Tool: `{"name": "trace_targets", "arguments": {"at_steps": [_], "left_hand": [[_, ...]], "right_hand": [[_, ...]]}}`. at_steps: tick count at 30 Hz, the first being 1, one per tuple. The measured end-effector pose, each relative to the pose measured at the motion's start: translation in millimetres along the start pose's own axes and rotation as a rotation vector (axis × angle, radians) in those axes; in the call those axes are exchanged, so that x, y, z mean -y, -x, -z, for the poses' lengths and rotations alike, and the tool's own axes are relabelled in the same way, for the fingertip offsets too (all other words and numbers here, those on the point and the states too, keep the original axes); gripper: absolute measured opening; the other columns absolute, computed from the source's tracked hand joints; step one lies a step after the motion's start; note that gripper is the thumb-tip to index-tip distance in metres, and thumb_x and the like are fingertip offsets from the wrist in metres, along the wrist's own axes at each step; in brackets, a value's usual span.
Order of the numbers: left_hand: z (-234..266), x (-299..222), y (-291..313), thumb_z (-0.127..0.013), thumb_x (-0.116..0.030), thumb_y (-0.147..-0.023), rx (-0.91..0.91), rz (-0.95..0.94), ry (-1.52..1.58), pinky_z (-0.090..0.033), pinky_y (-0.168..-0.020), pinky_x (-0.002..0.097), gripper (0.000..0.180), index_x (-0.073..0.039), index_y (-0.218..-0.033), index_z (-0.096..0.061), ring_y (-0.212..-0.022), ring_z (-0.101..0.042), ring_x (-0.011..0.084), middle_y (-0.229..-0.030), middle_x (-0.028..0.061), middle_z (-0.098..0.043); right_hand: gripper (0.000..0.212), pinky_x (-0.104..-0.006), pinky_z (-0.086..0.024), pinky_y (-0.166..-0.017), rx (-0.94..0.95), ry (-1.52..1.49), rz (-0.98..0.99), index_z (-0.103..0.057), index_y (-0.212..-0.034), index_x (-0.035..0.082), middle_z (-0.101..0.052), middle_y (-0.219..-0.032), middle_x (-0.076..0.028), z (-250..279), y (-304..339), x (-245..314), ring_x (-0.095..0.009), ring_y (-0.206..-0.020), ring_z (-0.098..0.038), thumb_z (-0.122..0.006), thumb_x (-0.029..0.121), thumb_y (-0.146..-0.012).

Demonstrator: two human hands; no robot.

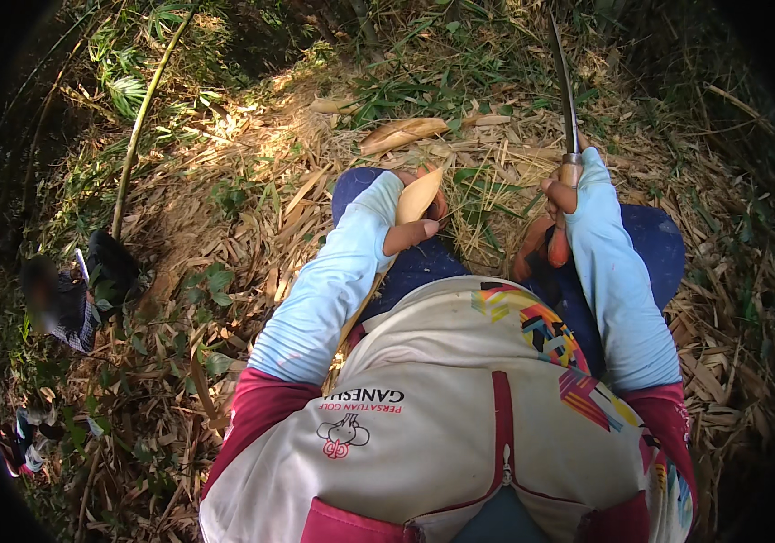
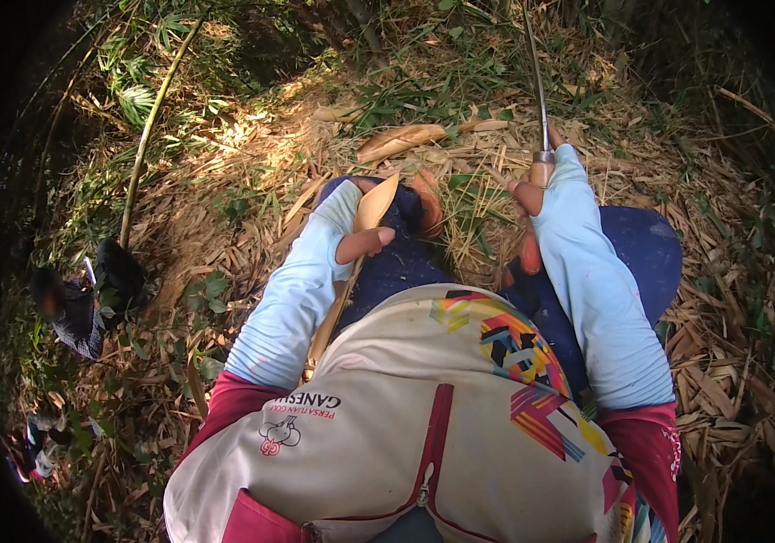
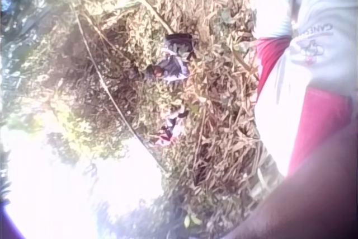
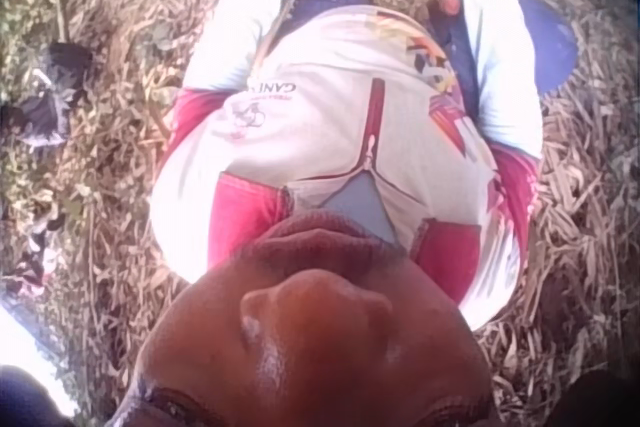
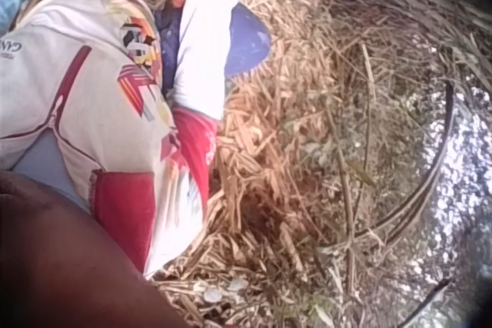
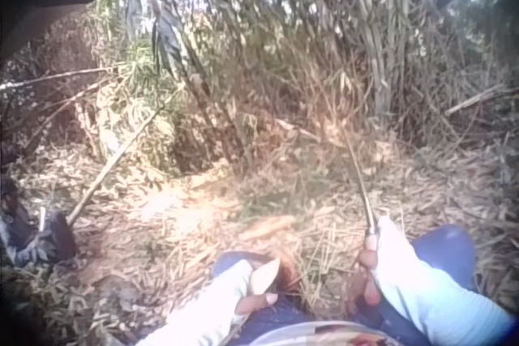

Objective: The person sits on the ground in a bamboo forest and uses a large machete to shave the outer layer off a piece of bamboo. They hold the bamboo in their left hand and repeatedly strike it with the machete in their right hand to remove the outer skin.

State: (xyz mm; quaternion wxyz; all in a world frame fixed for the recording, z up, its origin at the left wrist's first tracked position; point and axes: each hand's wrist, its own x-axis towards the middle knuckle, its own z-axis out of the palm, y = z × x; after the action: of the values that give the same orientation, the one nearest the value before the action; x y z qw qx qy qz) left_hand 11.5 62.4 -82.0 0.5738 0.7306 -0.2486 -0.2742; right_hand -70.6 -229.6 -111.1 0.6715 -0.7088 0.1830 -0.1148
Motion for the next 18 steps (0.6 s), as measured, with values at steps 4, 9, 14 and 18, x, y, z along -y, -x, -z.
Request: {"name": "trace_targets", "arguments": {"at_steps": [4, 9, 14, 18], "left_hand": [[3.5, -10.1, -6.5, -0.076, -0.017, -0.083, 0.082, 0.129, 0.03, -0.052, -0.063, 0.0245, 0.043, 0.0, -0.112, -0.05, -0.076, -0.06, 0.01, -0.092, 0.0059, -0.064], [-8.0, -39.3, -4.5, -0.073, -0.015, -0.085, 0.014, 0.171, 0.124, -0.052, -0.066, 0.0244, 0.045, 0.0, -0.12, -0.049, -0.077, -0.061, 0.0106, -0.094, 0.0065, -0.063], [-15.0, -45.5, -9.8, -0.071, -0.021, -0.085, 0.058, 0.008, 0.007, -0.052, -0.06, 0.0234, 0.067, -0.001, -0.142, -0.042, -0.079, -0.063, 0.0116, -0.105, 0.0066, -0.065], [-13.7, -14.3, -39.8, -0.07, -0.026, -0.089, 0.031, -0.074, 0.061, -0.058, -0.076, 0.0335, 0.059, -0.002, -0.137, -0.046, -0.093, -0.067, 0.0212, -0.109, 0.012, -0.064]], "right_hand": [[0.086, -0.0279, -0.047, -0.054, 0.009, -0.143, 0.246, -0.021, -0.156, 0.005, -0.058, -0.076, -0.002, -0.6, 1.5, 15.3, -0.011, -0.065, -0.056, -0.064, -0.001, -0.082], [0.053, -0.0272, -0.046, -0.062, -0.061, 0.177, 0.219, -0.054, -0.134, 0.006, -0.058, -0.075, 0.0, -1.9, 13.0, 2.3, -0.008, -0.067, -0.055, -0.073, 0.008, -0.085], [0.047, -0.0344, -0.053, -0.071, -0.055, 0.499, 0.382, -0.062, -0.121, 0.005, -0.065, -0.082, -0.011, -23.7, 47.2, 39.4, -0.022, -0.075, -0.066, -0.077, 0.006, -0.077], [0.032, -0.0441, -0.054, -0.065, 0.05, 0.798, 0.769, -0.073, -0.096, 0.01, -0.068, -0.079, -0.013, -31.2, 53.6, 68.3, -0.035, -0.069, -0.067, -0.078, 0.011, -0.065]]}}
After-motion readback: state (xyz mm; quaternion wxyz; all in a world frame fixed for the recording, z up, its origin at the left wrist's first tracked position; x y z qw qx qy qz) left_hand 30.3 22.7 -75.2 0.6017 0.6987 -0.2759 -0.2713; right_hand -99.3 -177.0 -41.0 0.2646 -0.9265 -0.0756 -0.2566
